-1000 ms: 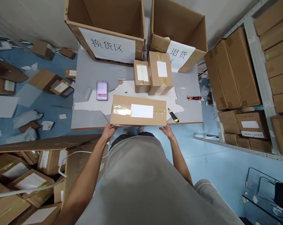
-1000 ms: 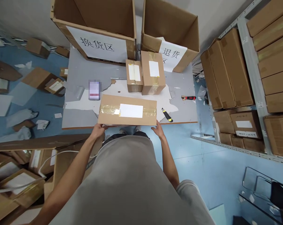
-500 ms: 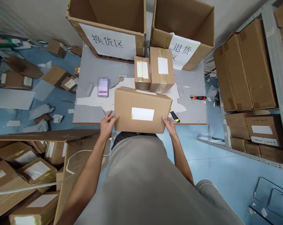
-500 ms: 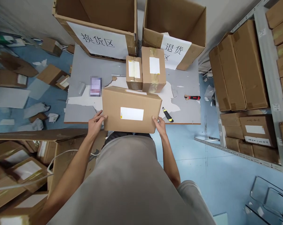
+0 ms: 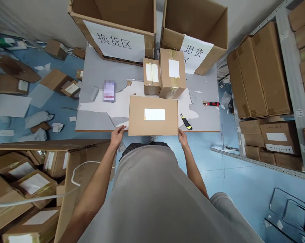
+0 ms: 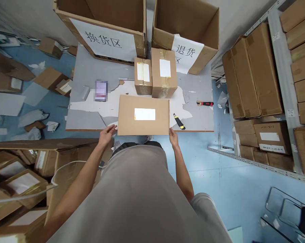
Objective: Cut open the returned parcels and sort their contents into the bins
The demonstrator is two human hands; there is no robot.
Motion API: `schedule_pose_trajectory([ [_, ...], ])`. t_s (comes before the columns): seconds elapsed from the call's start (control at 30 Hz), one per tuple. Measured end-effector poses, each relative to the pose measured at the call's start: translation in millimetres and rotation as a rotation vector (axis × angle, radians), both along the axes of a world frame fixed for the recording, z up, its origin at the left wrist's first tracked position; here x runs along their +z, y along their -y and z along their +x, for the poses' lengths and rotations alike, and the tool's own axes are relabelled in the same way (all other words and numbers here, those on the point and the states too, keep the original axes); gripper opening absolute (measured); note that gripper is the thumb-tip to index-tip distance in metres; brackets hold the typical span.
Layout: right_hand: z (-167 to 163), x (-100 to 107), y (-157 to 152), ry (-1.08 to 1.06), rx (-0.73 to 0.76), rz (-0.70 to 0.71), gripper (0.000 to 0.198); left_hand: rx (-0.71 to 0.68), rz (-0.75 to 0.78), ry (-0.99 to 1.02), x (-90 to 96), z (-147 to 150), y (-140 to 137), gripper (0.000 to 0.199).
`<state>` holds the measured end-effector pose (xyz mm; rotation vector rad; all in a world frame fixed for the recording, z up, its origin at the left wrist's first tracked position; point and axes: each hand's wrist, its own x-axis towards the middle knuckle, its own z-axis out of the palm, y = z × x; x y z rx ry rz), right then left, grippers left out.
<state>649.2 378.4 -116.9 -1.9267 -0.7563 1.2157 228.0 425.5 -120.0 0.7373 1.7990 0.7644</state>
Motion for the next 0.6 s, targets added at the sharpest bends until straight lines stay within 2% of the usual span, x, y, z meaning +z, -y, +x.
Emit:
schedule_pose_trajectory([
  [0.13, -16.4, -10.6, 22.6, -0.014, 0.028, 0.011, 0.039, -0.101, -0.003, 0.012, -6.5, -0.7, 18.6, 0.05],
  [0.3, -31.5, -12.7, 28.4, 0.035, 0.036, 0.08, 0.031, -0.193, 0.027, -0.053, -3.6, 1.7, 23.6, 0.049],
  [0.43, -36.6, 3.2, 36.9, 0.094, 0.066, 0.179, 0.034, -0.197, 0.071, -0.139, 13.6, -9.1, 30.3, 0.044],
  [0.6, -36.8, 34.7, 29.5, 0.206, 0.091, 0.311, 0.046, -0.102, 0.284, -0.216, 48.4, -23.7, 34.9, 0.047],
])
